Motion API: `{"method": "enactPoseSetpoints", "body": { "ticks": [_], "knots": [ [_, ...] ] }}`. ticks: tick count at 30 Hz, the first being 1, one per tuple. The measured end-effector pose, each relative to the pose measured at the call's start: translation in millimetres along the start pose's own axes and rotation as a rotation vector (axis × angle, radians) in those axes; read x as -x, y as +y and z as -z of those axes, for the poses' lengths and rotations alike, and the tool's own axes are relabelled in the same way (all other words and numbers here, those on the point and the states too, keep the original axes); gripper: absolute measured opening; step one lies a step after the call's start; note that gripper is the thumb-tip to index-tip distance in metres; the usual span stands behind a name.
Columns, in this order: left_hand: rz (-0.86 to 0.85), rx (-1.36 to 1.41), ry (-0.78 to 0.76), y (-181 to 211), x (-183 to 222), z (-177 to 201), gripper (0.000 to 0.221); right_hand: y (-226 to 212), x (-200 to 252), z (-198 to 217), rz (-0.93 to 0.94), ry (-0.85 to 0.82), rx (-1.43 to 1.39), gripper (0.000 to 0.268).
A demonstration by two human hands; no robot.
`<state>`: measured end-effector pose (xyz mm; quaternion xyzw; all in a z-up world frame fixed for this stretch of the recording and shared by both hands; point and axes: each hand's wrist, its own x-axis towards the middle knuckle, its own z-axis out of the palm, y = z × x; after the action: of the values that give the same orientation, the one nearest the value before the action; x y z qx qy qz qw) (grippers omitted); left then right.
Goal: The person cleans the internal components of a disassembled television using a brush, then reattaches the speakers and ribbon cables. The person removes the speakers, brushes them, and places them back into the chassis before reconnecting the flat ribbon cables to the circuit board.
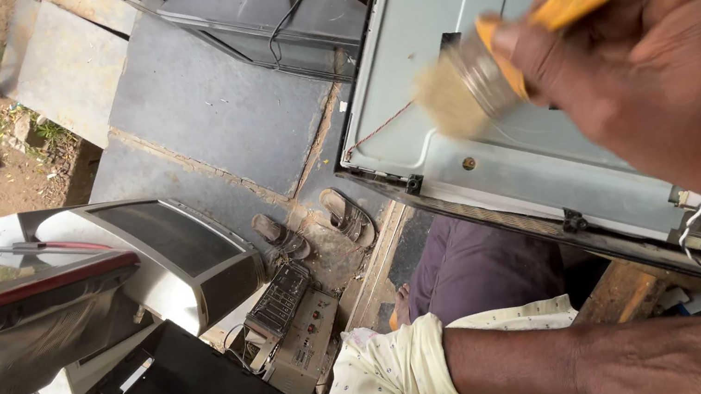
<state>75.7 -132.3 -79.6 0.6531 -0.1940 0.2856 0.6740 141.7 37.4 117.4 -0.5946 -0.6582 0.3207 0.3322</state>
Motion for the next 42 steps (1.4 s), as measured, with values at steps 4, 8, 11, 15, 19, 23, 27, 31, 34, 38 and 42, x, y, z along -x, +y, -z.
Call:
{"method": "enactPoseSetpoints", "body": {
  "ticks": [4, 8, 11, 15, 19, 23, 27, 31, 34, 38, 42],
  "knots": [
    [0.003, -0.021, 0.043, -7.1, 0.5, -1.8, 0.055, -7.8, -6.5, -1.6, -0.088, -0.159, 0.054, 0.019],
    [0.017, 0.05, 0.103, -21.7, 0.7, -7.8, 0.053, 0.0, -9.7, -11.7, 0.218, 0.053, 0.083, 0.022],
    [0.021, 0.105, 0.128, -26.6, 1.2, -9.5, 0.055, -6.8, -15.3, -21.0, 0.06, -0.087, 0.382, 0.025],
    [0.077, 0.172, 0.09, -24.9, -4.7, -8.9, 0.053, -35.0, -25.1, -24.0, 0.37, -0.132, 0.009, 0.018],
    [0.016, -0.447, -0.049, -4.8, -4.3, -4.8, 0.055, -51.8, -18.5, 2.2, 0.097, -0.173, 0.457, 0.022],
    [0.001, -0.041, 0.112, 9.3, -8.0, -1.9, 0.046, -23.2, -9.4, 12.5, -0.002, -0.283, 0.635, 0.02],
    [-0.003, -0.116, 0.125, 16.3, -15.2, 2.3, 0.042, 2.6, -0.6, 18.7, 0.495, -0.055, 0.203, 0.021],
    [-0.044, -0.175, 0.142, 29.8, -19.2, 9.5, 0.046, -5.7, -5.9, 15.2, 0.421, -0.19, 0.217, 0.023],
    [-0.044, -0.312, 0.102, 41.0, -25.7, 19.6, 0.038, -23.1, -11.0, 6.9, 0.492, -0.059, 0.333, 0.02],
    [-0.144, -0.421, 0.113, 50.7, -32.0, 27.2, 0.034, -33.2, -21.8, -7.5, 0.188, -0.246, 0.637, 0.025],
    [-0.189, -0.26, 0.297, 55.6, -36.3, 31.4, 0.038, -26.7, -27.9, -11.8, 0.506, -0.108, 0.091, 0.017]
  ]
}}
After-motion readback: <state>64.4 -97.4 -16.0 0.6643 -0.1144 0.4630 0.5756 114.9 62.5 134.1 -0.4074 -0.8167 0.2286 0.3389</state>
